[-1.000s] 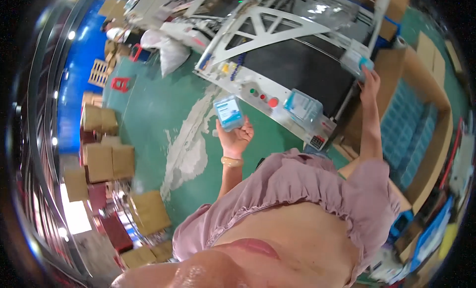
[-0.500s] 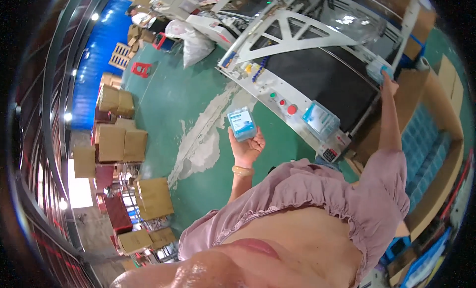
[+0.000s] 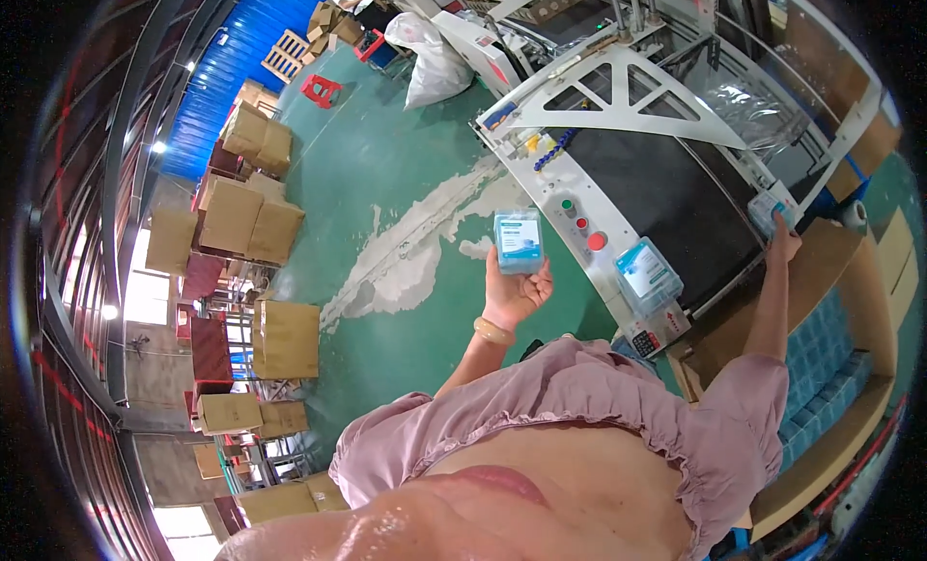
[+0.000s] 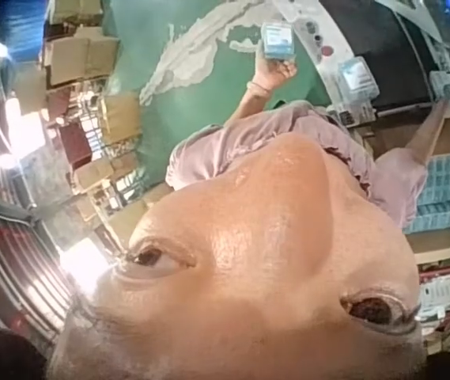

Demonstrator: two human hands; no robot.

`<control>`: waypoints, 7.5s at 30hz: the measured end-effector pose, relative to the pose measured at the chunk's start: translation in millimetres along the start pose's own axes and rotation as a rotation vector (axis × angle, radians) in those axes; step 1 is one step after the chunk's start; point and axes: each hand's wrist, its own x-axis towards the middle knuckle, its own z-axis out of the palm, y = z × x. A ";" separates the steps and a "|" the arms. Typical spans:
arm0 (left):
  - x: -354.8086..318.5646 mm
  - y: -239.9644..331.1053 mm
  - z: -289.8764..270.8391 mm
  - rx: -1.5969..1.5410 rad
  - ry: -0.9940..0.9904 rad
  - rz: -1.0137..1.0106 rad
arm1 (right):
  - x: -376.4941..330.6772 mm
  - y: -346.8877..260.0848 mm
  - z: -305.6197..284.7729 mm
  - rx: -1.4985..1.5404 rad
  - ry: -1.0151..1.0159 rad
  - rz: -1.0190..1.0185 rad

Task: The person is sorting and packaging small rectangular items from large containers into boxes and onto a conveyor system.

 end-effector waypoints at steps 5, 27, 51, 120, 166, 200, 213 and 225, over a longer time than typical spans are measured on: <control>6.2 -4.0 -0.3 -0.009 -0.032 -0.042 | 23.0 14.6 -10.6 0.004 -0.106 0.013; 1.6 -5.1 2.6 0.005 0.019 -0.048 | 31.3 28.9 4.3 -0.346 -0.106 -0.094; -0.2 -11.4 5.0 0.005 -0.002 -0.058 | 13.3 19.4 35.8 -0.565 -0.219 -0.251; 0.2 -54.3 43.4 1.620 -0.098 1.032 | 11.7 24.0 -61.3 -0.117 -0.001 -0.197; 65.9 -57.8 114.3 1.505 -0.888 0.189 | -278.1 -62.1 -90.8 0.078 -1.162 -1.024; 111.4 -88.1 35.9 2.268 -1.084 0.692 | -223.6 18.7 -113.5 0.554 -0.520 0.066; 97.2 -56.8 126.9 0.207 -0.767 -0.246 | -194.5 30.5 -129.6 0.748 -0.473 0.124; 107.0 -64.9 121.1 0.087 -0.704 -0.379 | -229.4 -5.3 -93.1 0.501 -0.606 0.017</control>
